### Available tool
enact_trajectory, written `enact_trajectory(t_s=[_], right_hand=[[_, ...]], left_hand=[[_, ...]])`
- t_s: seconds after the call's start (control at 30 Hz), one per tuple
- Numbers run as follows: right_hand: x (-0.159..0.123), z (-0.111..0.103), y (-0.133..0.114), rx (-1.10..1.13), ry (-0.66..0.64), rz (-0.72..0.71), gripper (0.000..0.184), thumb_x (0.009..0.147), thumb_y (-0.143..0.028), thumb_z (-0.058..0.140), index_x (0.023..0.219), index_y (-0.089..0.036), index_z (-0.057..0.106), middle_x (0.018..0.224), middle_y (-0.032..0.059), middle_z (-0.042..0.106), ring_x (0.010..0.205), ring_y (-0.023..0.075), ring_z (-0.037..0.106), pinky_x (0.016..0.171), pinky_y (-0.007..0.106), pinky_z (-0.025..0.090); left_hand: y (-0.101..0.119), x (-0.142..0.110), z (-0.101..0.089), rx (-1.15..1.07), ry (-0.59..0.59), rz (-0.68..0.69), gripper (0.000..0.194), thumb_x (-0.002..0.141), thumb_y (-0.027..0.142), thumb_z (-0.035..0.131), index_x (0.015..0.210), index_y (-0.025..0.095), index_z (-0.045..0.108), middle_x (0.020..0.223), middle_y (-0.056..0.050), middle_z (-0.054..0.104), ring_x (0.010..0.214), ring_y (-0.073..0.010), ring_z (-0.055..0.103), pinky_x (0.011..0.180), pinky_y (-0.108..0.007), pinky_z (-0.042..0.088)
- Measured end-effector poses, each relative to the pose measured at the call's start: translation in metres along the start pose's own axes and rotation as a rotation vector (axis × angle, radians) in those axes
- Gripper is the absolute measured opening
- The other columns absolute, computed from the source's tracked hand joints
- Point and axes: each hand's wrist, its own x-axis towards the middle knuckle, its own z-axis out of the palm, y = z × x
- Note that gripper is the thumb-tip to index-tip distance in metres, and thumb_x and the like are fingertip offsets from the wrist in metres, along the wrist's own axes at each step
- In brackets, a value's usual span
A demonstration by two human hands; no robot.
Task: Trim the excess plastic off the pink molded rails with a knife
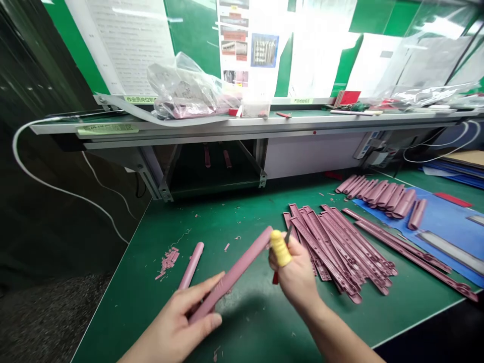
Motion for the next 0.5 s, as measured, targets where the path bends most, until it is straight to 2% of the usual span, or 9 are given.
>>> enact_trajectory(t_s=[0.03, 0.1, 0.13, 0.2, 0.23, 0.3, 0.37, 0.5], right_hand=[[0.001, -0.004, 0.003, -0.027, -0.002, -0.006, 0.032, 0.093, -0.050, 0.049, 0.088, -0.020, 0.057, 0.060, -0.0045, 0.040, 0.051, 0.0097, 0.033, 0.048, 0.023, 0.028], [-0.005, -0.003, 0.009, -0.151, -0.143, -0.077, 0.034, 0.092, -0.052, 0.048, 0.093, -0.020, 0.059, 0.064, -0.0029, 0.045, 0.054, 0.0106, 0.037, 0.050, 0.023, 0.030], [-0.012, 0.003, 0.013, -0.233, -0.269, -0.144, 0.036, 0.090, -0.055, 0.050, 0.094, -0.020, 0.060, 0.067, -0.0016, 0.049, 0.056, 0.0113, 0.040, 0.053, 0.024, 0.033], [-0.028, 0.021, 0.018, -0.401, -0.512, -0.314, 0.049, 0.081, -0.066, 0.056, 0.094, -0.019, 0.062, 0.071, 0.0005, 0.054, 0.060, 0.0126, 0.045, 0.055, 0.025, 0.034], [-0.036, 0.031, 0.020, -0.479, -0.578, -0.395, 0.056, 0.076, -0.072, 0.057, 0.093, -0.018, 0.063, 0.070, 0.0008, 0.055, 0.059, 0.0131, 0.045, 0.054, 0.025, 0.032], [-0.047, 0.049, 0.023, -0.632, -0.582, -0.505, 0.066, 0.071, -0.080, 0.051, 0.086, -0.017, 0.063, 0.066, 0.0009, 0.053, 0.057, 0.0134, 0.045, 0.051, 0.026, 0.027], [-0.048, 0.060, 0.026, -0.776, -0.518, -0.546, 0.068, 0.075, -0.082, 0.042, 0.075, -0.017, 0.059, 0.064, 0.0015, 0.052, 0.055, 0.0133, 0.043, 0.051, 0.027, 0.022], [-0.038, 0.060, 0.028, -0.927, -0.448, -0.607, 0.067, 0.081, -0.080, 0.035, 0.065, -0.017, 0.051, 0.061, 0.0016, 0.052, 0.051, 0.0119, 0.040, 0.050, 0.028, 0.016]], left_hand=[[0.000, 0.003, 0.002, -0.215, 0.055, -0.122, 0.051, 0.081, 0.032, 0.067, 0.131, 0.030, 0.055, 0.093, -0.008, 0.070, 0.062, -0.0172, 0.067, 0.049, -0.023, 0.056], [0.002, 0.017, 0.005, -0.661, 0.204, -0.393, 0.042, 0.080, 0.038, 0.070, 0.118, 0.024, 0.061, 0.060, 0.001, 0.058, 0.032, -0.0071, 0.042, 0.027, -0.015, 0.035], [0.003, 0.026, 0.005, -0.766, 0.270, -0.446, 0.037, 0.081, 0.045, 0.066, 0.110, 0.022, 0.062, 0.050, 0.005, 0.049, 0.028, -0.0054, 0.033, 0.024, -0.014, 0.028], [0.005, 0.046, 0.005, -0.878, 0.367, -0.490, 0.036, 0.082, 0.055, 0.060, 0.093, 0.020, 0.059, 0.048, 0.007, 0.042, 0.029, -0.0054, 0.033, 0.025, -0.012, 0.024], [0.005, 0.054, 0.004, -0.913, 0.409, -0.499, 0.038, 0.082, 0.057, 0.059, 0.090, 0.020, 0.057, 0.049, 0.007, 0.041, 0.030, -0.0050, 0.033, 0.025, -0.012, 0.024], [0.007, 0.066, 0.005, -0.980, 0.477, -0.503, 0.037, 0.080, 0.055, 0.061, 0.090, 0.019, 0.055, 0.055, 0.007, 0.046, 0.032, -0.0041, 0.035, 0.026, -0.012, 0.025], [0.009, 0.071, 0.008, -1.033, 0.526, -0.473, 0.034, 0.079, 0.049, 0.066, 0.095, 0.021, 0.055, 0.066, 0.005, 0.051, 0.035, -0.0029, 0.038, 0.028, -0.012, 0.028], [0.014, 0.070, 0.016, -1.101, 0.554, -0.420, 0.032, 0.076, 0.040, 0.073, 0.097, 0.022, 0.057, 0.078, 0.004, 0.053, 0.041, -0.0019, 0.042, 0.030, -0.011, 0.031]])
